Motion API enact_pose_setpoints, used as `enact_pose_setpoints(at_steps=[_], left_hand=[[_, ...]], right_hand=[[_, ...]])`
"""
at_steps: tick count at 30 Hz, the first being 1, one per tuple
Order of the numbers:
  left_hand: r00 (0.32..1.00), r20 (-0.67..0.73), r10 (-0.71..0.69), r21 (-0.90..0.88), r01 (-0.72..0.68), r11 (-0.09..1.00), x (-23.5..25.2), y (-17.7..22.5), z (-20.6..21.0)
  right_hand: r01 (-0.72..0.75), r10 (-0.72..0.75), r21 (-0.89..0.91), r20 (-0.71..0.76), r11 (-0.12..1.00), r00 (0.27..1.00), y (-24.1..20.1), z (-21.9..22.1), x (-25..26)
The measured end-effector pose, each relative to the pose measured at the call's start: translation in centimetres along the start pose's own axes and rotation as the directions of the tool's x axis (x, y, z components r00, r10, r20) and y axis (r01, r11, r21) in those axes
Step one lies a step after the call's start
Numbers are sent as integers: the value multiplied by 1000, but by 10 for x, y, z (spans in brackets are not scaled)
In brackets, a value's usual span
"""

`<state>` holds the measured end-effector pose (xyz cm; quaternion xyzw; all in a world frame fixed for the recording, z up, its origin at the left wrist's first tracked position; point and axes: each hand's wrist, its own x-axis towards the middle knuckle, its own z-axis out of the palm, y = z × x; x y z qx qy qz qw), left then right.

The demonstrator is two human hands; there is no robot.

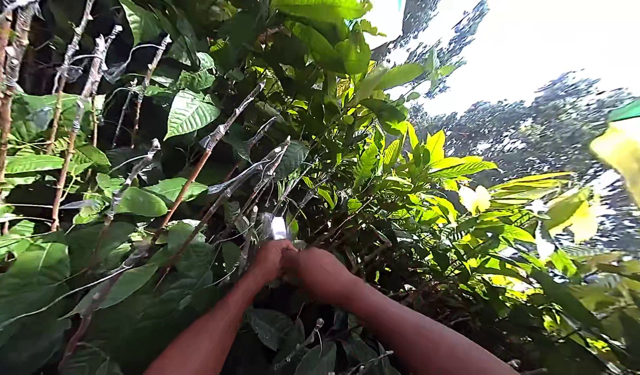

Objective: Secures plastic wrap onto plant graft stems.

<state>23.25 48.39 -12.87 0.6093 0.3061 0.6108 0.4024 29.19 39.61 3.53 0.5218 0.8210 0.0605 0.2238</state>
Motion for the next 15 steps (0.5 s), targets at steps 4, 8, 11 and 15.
enact_pose_setpoints(at_steps=[4,8,11,15], left_hand=[[979,203,4,126,-30,992,-1,-6,13],[980,134,145,130,-162,978,2,-21,-2],[976,132,175,107,-190,976,0,-23,-1],[980,103,170,62,-177,982,1,-27,-1]], right_hand=[[-33,9,326,73,945,997,75,-24,29],[-81,59,131,163,988,985,80,-8,21],[-236,133,456,246,858,960,94,-1,13],[-156,97,456,151,876,984,105,3,14]])
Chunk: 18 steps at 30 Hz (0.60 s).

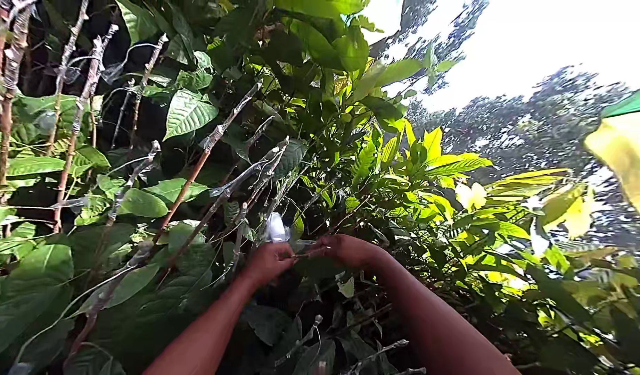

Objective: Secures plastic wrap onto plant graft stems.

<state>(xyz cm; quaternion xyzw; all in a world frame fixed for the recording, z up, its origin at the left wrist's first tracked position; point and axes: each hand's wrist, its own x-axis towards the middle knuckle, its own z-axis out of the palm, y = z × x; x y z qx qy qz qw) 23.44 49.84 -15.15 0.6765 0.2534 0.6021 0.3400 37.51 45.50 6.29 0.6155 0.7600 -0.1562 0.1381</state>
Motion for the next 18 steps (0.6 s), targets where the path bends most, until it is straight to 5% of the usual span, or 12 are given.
enact_pose_setpoints(at_steps=[2,4,8,12,18], left_hand=[[999,-17,-32,9,32,999,1,1,2],[995,-41,-89,32,90,995,2,7,4],[982,-72,-173,44,176,983,3,14,6],[975,-50,-215,-5,215,977,3,20,4],[968,-8,-251,12,251,968,1,28,7]], right_hand=[[62,-79,-255,-57,965,995,-4,6,4],[6,-40,-303,-108,953,993,-18,13,3],[-178,158,-73,-222,981,962,-35,20,-1],[-174,190,83,-270,981,944,-29,39,8],[-190,194,39,-189,981,963,-30,41,14]])
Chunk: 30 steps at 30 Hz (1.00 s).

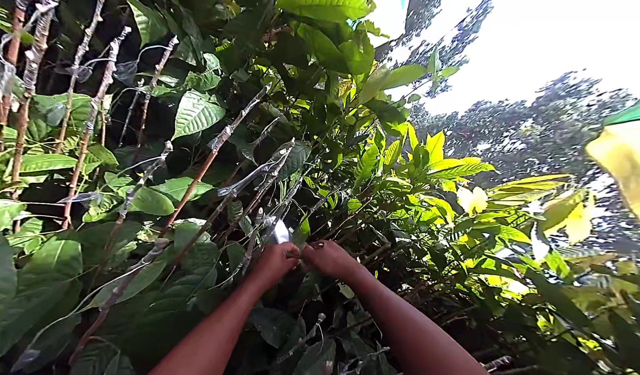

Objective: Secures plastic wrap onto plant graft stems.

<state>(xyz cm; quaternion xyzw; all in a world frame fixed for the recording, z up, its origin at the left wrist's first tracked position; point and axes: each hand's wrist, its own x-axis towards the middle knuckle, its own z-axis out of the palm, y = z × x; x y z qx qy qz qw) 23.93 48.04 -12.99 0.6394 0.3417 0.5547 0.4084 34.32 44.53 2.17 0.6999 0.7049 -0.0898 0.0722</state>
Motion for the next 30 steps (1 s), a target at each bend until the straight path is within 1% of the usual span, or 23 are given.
enact_pose_setpoints(at_steps=[3,4,6,7,9,11,13,14,15,16,17,18,19,20,21,22,23,25,27,28,29,30], left_hand=[[998,-55,34,-42,-36,998,2,-3,0],[997,-72,40,-58,-44,997,3,-4,-2],[994,-102,40,-78,-48,996,3,-4,-7],[993,-114,26,-91,-36,995,3,-4,-9],[988,-152,-19,-136,-2,991,4,-2,-13],[980,-186,-76,-159,46,986,6,1,-15],[981,-179,-70,-94,54,994,7,4,-11],[989,-142,-42,-27,38,999,4,5,-8],[996,-92,10,43,-6,999,1,7,-4],[998,-34,56,87,-53,995,-3,9,-1],[997,25,70,121,-72,990,-4,8,2],[994,74,81,125,-90,988,-3,5,4],[991,98,89,107,-99,989,-2,2,2],[992,82,97,79,-104,991,0,-1,-4],[995,36,96,37,-98,995,2,-4,-12],[997,-17,80,-21,-80,997,3,-6,-19],[997,-62,51,-70,-55,996,3,-8,-24],[991,-133,-20,-136,2,991,5,-5,-24],[979,-189,-71,-150,43,988,8,-1,-17],[981,-183,-65,-108,46,993,8,0,-13],[988,-151,-33,-36,28,999,7,-1,-9],[995,-98,23,44,-19,999,4,0,-5]], right_hand=[[35,-36,-55,-17,998,999,3,-4,-1],[74,-76,-129,-17,989,997,5,-7,-2],[160,-163,-345,20,925,986,11,-12,-4],[164,-159,-422,46,892,986,12,-13,-5],[130,-124,-477,44,869,991,18,-10,-8],[118,-127,-473,14,873,992,14,0,-23],[189,-189,-440,45,878,981,-14,14,-50],[261,-251,-370,77,891,965,-29,16,-61],[337,-327,-241,80,910,942,-37,11,-64],[383,-380,-85,51,920,924,-39,-1,-58],[379,-380,46,25,924,924,-33,-18,-46],[340,-341,72,5,938,940,-21,-34,-32],[281,-281,-43,-10,959,960,-7,-44,-19],[203,-213,-240,-20,949,977,5,-42,-12],[150,-165,-368,-11,918,986,13,-33,-10],[136,-146,-424,10,895,989,20,-21,-11],[135,-140,-434,20,891,990,25,-10,-14],[122,-141,-414,-15,902,990,25,5,-22],[138,-171,-469,-27,872,985,-2,21,-42],[190,-216,-493,5,849,976,-20,28,-54],[263,-276,-472,44,841,960,-35,28,-62],[331,-329,-387,76,860,941,-46,20,-63]])
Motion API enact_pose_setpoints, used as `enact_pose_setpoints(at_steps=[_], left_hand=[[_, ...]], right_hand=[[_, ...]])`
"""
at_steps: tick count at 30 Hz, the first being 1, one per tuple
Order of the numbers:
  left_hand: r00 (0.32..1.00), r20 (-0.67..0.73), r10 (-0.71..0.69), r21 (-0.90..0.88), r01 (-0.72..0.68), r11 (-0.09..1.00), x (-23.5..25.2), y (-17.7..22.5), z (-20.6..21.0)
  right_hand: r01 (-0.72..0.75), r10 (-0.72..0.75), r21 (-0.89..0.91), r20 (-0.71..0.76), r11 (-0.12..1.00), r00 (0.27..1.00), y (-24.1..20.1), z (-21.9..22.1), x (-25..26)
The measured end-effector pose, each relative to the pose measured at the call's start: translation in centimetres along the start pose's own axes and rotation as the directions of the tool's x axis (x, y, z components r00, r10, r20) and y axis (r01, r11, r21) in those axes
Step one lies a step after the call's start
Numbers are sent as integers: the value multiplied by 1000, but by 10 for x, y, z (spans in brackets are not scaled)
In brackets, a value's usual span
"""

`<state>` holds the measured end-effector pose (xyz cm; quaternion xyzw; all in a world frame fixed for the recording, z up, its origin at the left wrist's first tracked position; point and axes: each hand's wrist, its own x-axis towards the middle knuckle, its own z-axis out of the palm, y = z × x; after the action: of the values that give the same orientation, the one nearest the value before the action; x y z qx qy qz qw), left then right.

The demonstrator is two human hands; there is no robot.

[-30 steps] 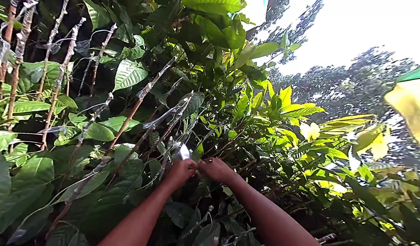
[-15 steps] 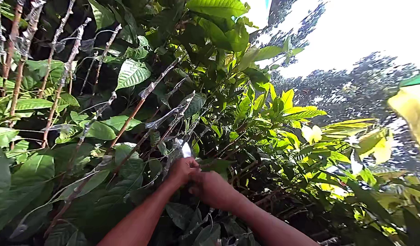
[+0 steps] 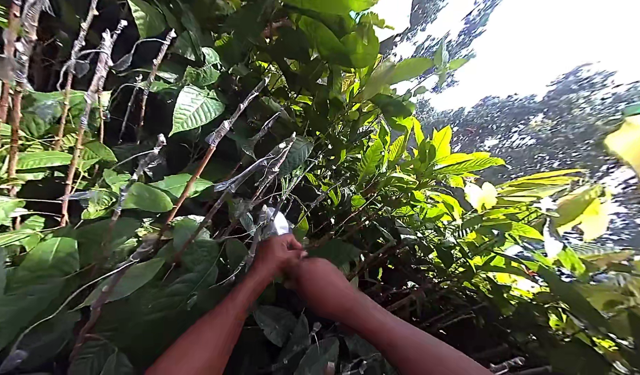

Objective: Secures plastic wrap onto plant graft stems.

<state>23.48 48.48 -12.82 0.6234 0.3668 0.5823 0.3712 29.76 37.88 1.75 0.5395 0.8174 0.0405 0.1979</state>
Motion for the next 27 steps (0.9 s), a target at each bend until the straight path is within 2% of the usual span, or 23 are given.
enact_pose_setpoints(at_steps=[2,3,4,6,8,10,11,13,15,17,18,20,21,22,23,25,27], left_hand=[[984,150,100,82,-113,990,-9,5,4],[970,209,124,102,-148,984,-9,4,6],[966,218,141,100,-166,981,-9,2,4],[987,101,127,65,-134,989,-2,-4,-8],[998,-28,58,-18,-58,998,2,-7,-14],[996,-85,-12,-113,2,994,4,-1,-11],[996,-85,-28,-129,17,992,4,3,-8],[999,-33,-11,-57,9,998,3,7,-1],[995,66,71,55,-74,996,-2,7,0],[972,191,135,113,-158,981,-5,3,1],[960,229,161,136,-195,971,-5,4,-1],[963,199,182,162,-215,963,-2,12,-11],[974,153,168,148,-191,970,-1,15,-16],[984,96,147,118,-158,980,0,16,-18],[992,48,118,88,-121,989,2,16,-20],[997,5,72,31,-72,997,5,18,-20],[996,43,82,13,-83,996,4,20,-16]], right_hand=[[58,-61,243,7,968,998,27,-30,16],[30,-37,271,20,962,999,54,-37,27],[-13,6,199,36,980,999,78,-37,35],[-88,87,11,63,996,994,101,-14,37],[-126,126,13,32,992,992,95,7,25],[-191,190,-29,-16,981,982,67,14,12],[-183,182,-70,-18,981,983,45,16,4],[-52,52,-92,-1,994,999,6,10,-8],[82,-84,127,6,988,996,3,-20,-8],[84,-85,331,-10,940,996,44,-53,7],[25,-14,262,-45,965,999,67,-58,16],[-155,148,-86,-85,984,985,84,-49,23],[-197,185,-150,-88,969,979,82,-38,20],[-197,186,-140,-85,970,979,78,-28,14],[-157,152,-72,-75,985,986,72,-20,3],[10,-8,69,-40,998,999,53,-16,-22],[183,-175,242,-54,953,983,33,-22,-36]])
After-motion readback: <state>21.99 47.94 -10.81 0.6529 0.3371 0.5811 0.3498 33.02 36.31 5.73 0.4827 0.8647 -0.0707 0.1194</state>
